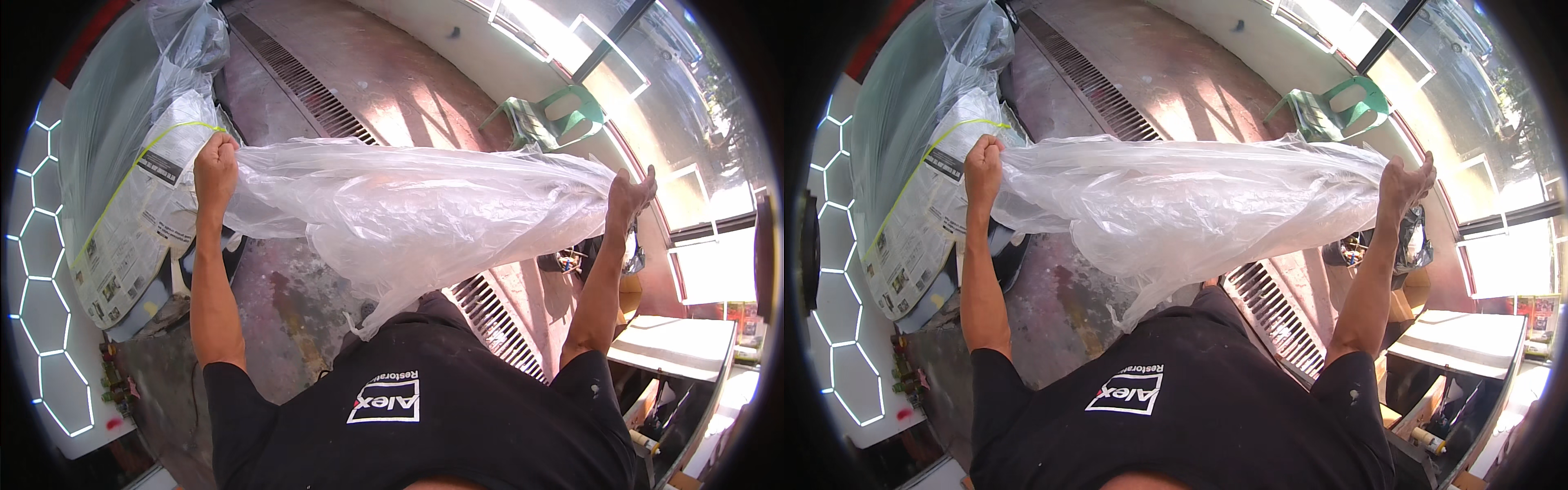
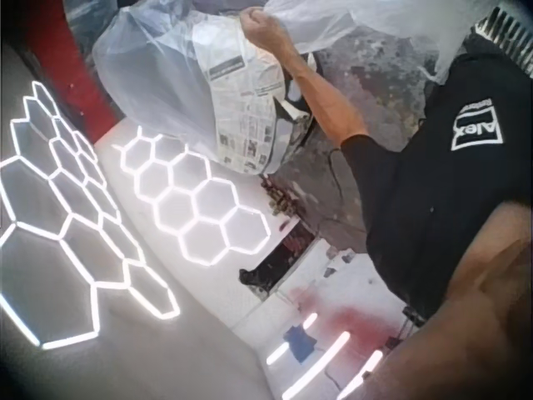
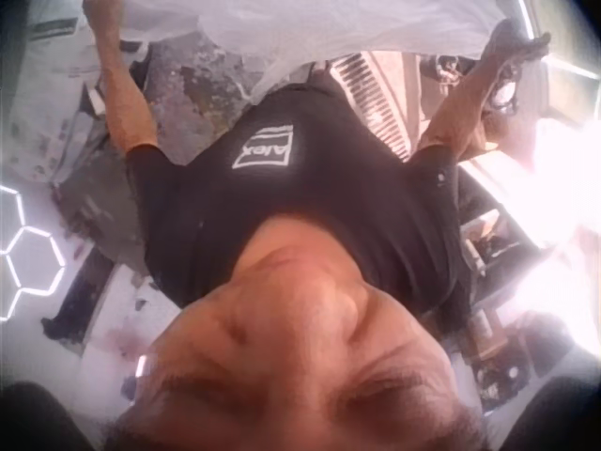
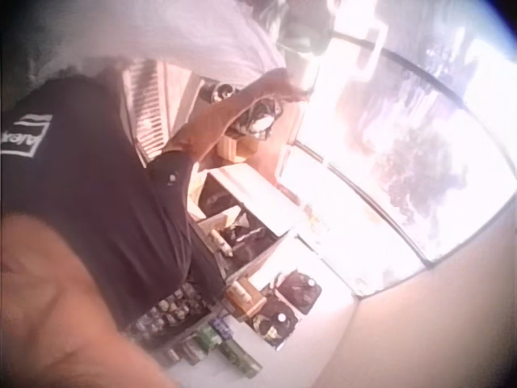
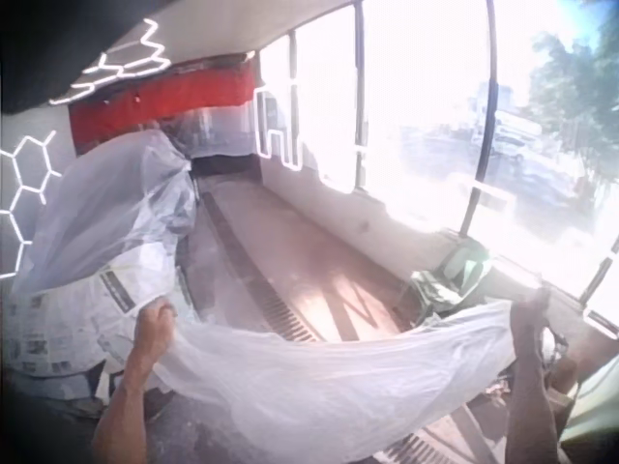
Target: The person removes a plastic sheet from a car, retrieves a new plastic bag, and discards the old sheet. Then the person squats, mixes paint from several cans into a spray gun, connects an air hose, and begins spray painting the car's hood.
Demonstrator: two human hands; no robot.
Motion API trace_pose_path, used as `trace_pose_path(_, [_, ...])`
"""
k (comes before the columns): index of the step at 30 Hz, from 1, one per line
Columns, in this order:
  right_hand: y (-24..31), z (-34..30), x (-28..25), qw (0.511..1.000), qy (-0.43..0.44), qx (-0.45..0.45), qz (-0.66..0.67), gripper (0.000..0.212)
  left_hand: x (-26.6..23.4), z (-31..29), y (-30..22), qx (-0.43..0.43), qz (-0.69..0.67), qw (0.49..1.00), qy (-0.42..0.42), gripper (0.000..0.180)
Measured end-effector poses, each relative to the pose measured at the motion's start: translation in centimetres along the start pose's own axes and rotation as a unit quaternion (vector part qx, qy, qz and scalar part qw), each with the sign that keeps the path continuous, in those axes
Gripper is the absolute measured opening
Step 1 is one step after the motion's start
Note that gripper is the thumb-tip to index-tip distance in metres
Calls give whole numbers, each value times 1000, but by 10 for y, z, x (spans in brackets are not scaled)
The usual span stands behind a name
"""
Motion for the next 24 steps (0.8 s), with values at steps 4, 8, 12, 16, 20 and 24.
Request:
trace_pose_path(4, [162,-122,-41,868,201,-237,387,74,34,18,-129,16,-126,985,117,16])
trace_pose_path(8, [182,-212,51,582,741,-122,313,91,53,42,-226,229,-173,956,56,13])
trace_pose_path(12, [142,-162,104,582,741,-105,317,51,54,68,-219,347,-14,938,-19,13])
trace_pose_path(16, [128,-70,160,650,697,-157,260,39,51,73,-143,328,114,936,-58,13])
trace_pose_path(20, [132,-12,185,656,666,-119,334,36,85,60,-108,289,181,940,-32,11])
trace_pose_path(24, [133,21,196,624,610,-23,487,34,132,52,-153,297,175,936,68,27])
Point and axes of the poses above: each hand's wrist, its own z-axis towards the middle knuckle, its own x-axis out of the palm, y = z × x, the point moved 2 cm from there along z, towards the middle knuckle, and after that the axes turned 15 degrees about -y, right-handed, at the moved point
